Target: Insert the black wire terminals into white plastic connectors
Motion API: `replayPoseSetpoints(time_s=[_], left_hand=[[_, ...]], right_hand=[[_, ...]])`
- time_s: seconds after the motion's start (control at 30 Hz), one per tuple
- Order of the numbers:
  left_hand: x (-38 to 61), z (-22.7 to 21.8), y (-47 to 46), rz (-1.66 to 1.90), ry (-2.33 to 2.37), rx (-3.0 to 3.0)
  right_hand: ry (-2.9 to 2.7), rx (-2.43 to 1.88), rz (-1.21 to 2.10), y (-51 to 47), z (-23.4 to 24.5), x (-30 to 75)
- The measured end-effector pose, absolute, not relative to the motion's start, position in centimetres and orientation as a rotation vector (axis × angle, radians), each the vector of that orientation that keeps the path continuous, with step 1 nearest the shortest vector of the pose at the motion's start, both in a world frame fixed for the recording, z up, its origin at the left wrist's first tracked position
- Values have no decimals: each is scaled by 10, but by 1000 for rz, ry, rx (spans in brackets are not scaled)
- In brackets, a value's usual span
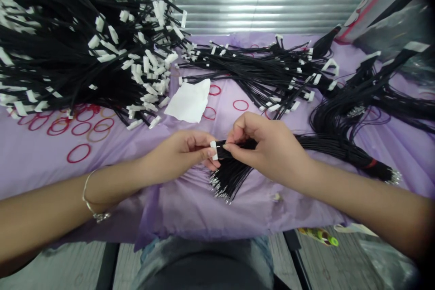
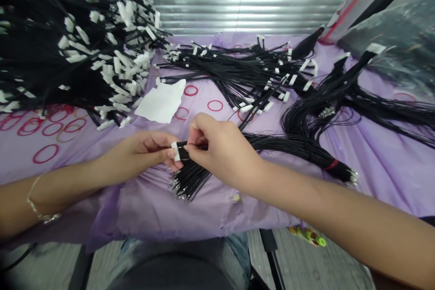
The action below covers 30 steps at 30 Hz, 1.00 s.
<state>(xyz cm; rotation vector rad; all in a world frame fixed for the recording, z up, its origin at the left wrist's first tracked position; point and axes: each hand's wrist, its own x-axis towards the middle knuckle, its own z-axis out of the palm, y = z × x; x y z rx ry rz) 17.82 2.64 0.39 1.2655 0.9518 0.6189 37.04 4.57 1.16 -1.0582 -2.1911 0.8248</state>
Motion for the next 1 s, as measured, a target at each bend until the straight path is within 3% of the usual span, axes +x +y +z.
replayPoseSetpoints(time_s=[0.3, 1.0], left_hand=[[177, 5, 28, 623, 891, 1243], [178, 5, 28, 577, 879, 1303]], right_hand=[[-2201, -937, 1004, 52, 11, 375], [-2403, -797, 453, 40, 5, 366]])
